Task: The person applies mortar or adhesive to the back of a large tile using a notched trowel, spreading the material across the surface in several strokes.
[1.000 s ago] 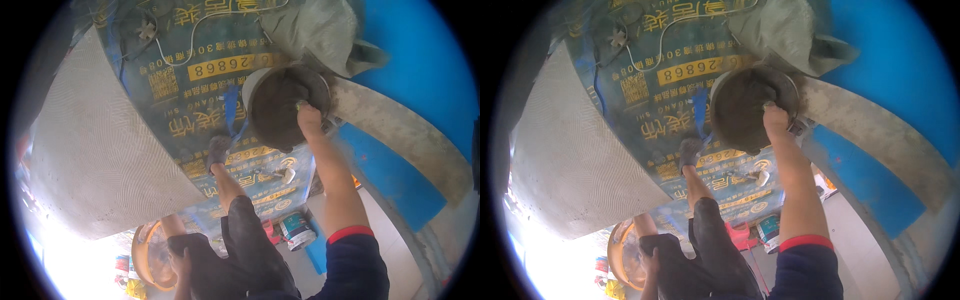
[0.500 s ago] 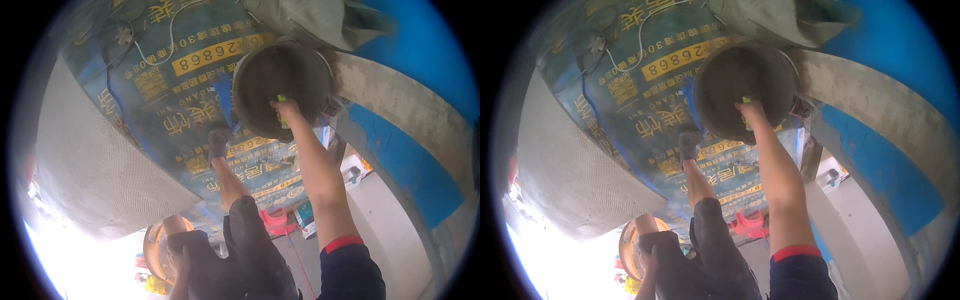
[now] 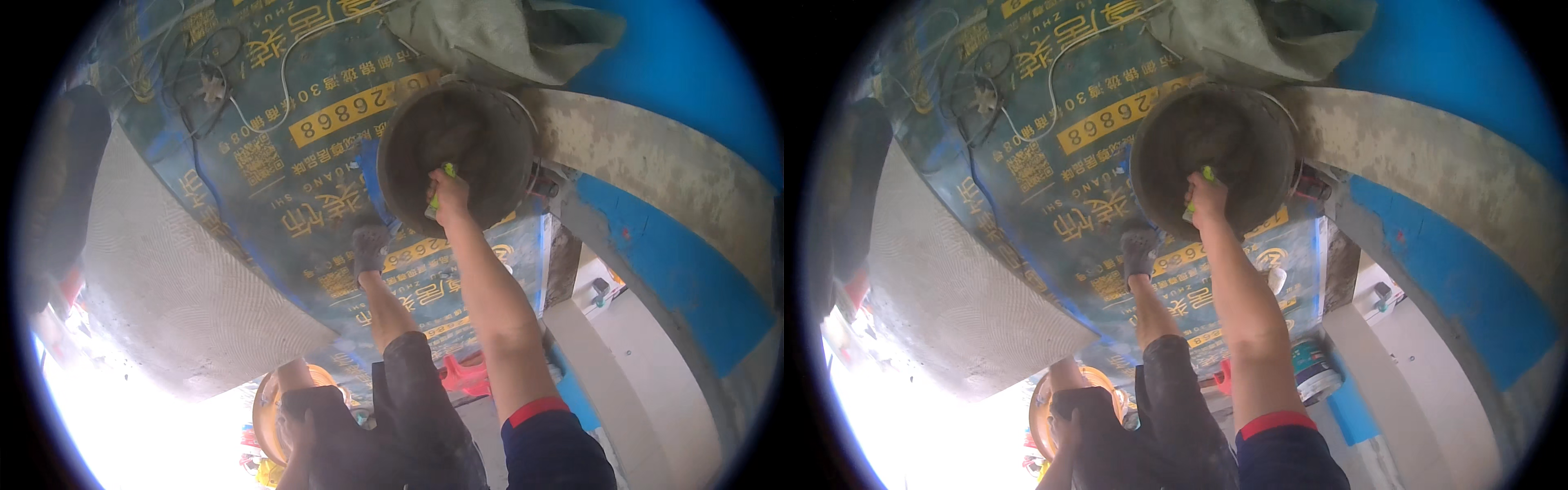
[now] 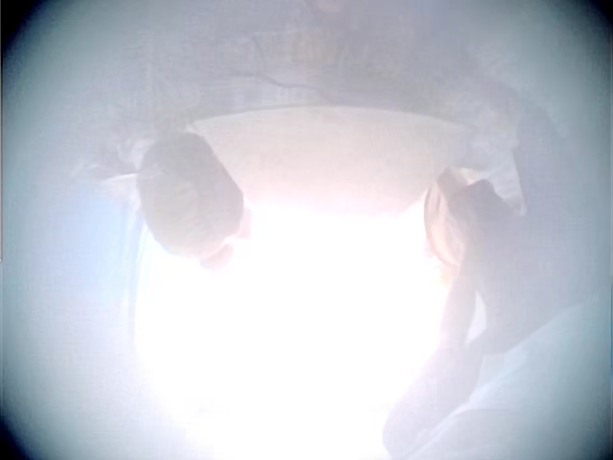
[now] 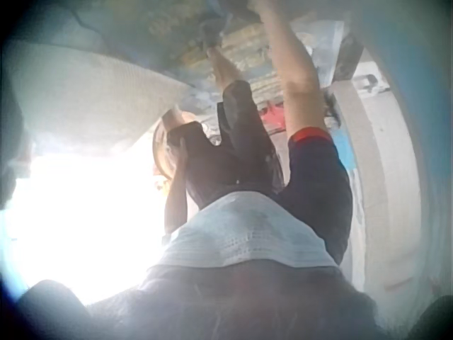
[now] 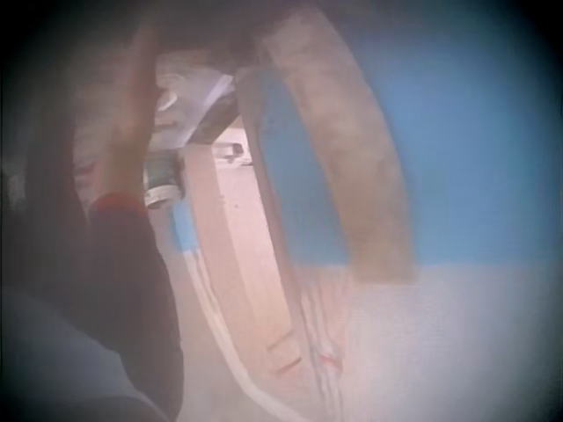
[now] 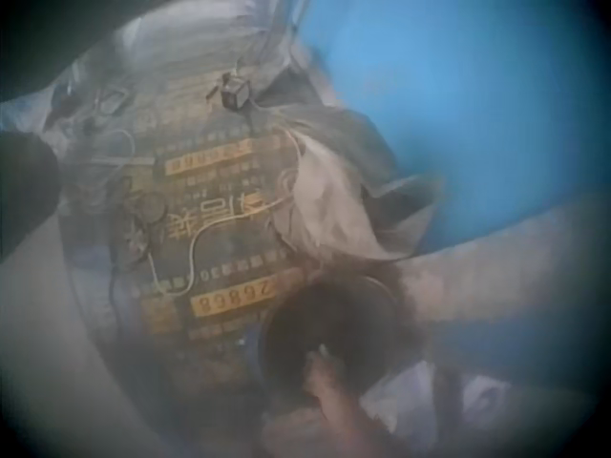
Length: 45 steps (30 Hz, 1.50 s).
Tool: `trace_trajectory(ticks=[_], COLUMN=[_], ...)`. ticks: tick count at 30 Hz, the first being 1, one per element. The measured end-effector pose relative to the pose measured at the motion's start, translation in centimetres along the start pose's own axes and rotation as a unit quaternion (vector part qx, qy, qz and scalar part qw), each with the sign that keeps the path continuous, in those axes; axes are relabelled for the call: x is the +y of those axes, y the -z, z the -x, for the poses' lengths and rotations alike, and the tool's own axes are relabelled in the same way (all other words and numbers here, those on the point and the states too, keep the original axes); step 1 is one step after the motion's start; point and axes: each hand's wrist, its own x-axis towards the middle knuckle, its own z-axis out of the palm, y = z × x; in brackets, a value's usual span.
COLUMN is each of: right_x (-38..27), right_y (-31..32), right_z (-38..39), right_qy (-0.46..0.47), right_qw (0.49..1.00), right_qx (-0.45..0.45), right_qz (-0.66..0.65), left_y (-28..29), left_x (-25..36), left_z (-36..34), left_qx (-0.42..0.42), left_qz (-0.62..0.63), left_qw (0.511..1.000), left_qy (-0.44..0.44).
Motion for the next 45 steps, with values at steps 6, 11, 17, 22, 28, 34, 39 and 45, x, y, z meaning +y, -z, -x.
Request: trace_trajectory(ticks=[6,11,17,22,28,34,39,45], right_x=[0.1,0.4,1.1,1.0,1.0,4.1,10.2,20.9], right_y=[-2.6,-2.9,-1.7,1.2,5.8,6.7,0.2,-16.5], right_z=[4.1,6.2,9.4,12.9,20.7,33.5,42.2,45.1], right_qy=[0.030,0.085,0.130,0.163,0.242,0.264,0.216,0.366], right_qw=[0.996,0.991,0.985,0.984,0.956,0.867,0.869,0.629], right_qx=[0.030,0.049,0.061,0.068,0.089,0.038,-0.174,-0.371], right_qz=[-0.082,-0.090,-0.095,-0.035,0.140,0.420,0.411,0.577], left_y=[1.7,1.8,1.8,-2.1,-0.2,0.3,5.1,6.0], left_x=[0.5,1.1,-1.2,-6.2,-6.0,-8.1,-9.0,-14.6], left_z=[-0.1,0.0,-0.7,-3.8,-3.0,-2.3,-2.4,-3.5], left_qx=[-0.018,0.004,0.018,0.049,0.023,0.188,0.104,0.116], left_qz=[0.006,-0.007,0.022,0.073,0.101,0.083,0.167,0.238], left_qw=[1.000,1.000,0.999,0.993,0.991,0.973,0.972,0.954], left_qy=[0.014,0.012,-0.018,-0.082,-0.079,-0.107,-0.131,-0.139])
